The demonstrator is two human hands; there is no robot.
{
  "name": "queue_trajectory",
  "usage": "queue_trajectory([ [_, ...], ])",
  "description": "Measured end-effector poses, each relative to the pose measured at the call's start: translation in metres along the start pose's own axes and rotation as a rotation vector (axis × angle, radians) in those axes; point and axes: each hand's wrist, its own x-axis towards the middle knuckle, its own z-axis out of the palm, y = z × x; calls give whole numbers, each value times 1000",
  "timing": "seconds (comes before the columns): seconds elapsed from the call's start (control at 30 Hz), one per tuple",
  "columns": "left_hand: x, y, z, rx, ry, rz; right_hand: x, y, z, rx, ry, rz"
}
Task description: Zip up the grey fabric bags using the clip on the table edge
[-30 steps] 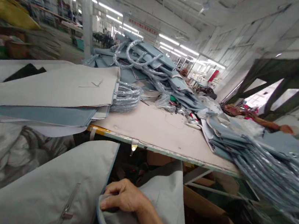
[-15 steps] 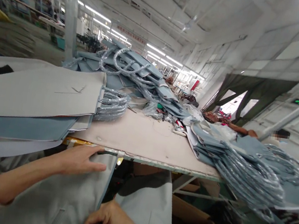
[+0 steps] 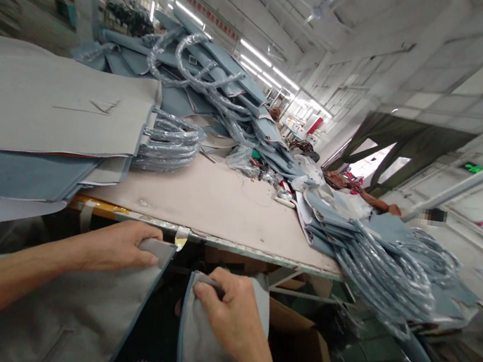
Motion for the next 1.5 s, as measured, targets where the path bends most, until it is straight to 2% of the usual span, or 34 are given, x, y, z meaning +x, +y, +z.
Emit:
queue_trajectory([
  [0.07, 3, 0, 6, -93, -25, -2, 9, -10, -7, -83, 17, -16],
  [0.13, 5, -3, 12, -211, -72, -11, 20, -11, -4, -56, -10, -10],
  [0.23, 10, -16, 23, -398, -139, -37, 36, 3, 13, 175, -92, 72],
  [0.33, 14, -31, 30, -528, -149, -78, 47, 23, 30, 404, -141, 167],
  [0.43, 16, -37, 31, -658, -145, -149, 54, 33, 37, 462, -162, 214],
  [0.53, 17, -36, 27, -742, -148, -205, 61, 32, 36, 446, -189, 213],
  [0.67, 22, -42, 23, -656, -179, -179, 71, 27, 35, 404, -269, 210],
  [0.77, 26, -51, 25, -572, -121, -126, 75, 25, 34, 409, -300, 242],
  [0.87, 27, -56, 26, -570, -98, -146, 77, 26, 33, 426, -319, 244],
  [1.13, 32, -44, 21, -441, -183, -139, 83, 34, 33, 420, -392, 266],
  [1.37, 35, -51, 23, -384, -224, -103, 89, 38, 37, 415, -403, 273],
  [1.5, 33, -47, 21, -379, -239, -105, 89, 39, 36, 414, -407, 257],
])
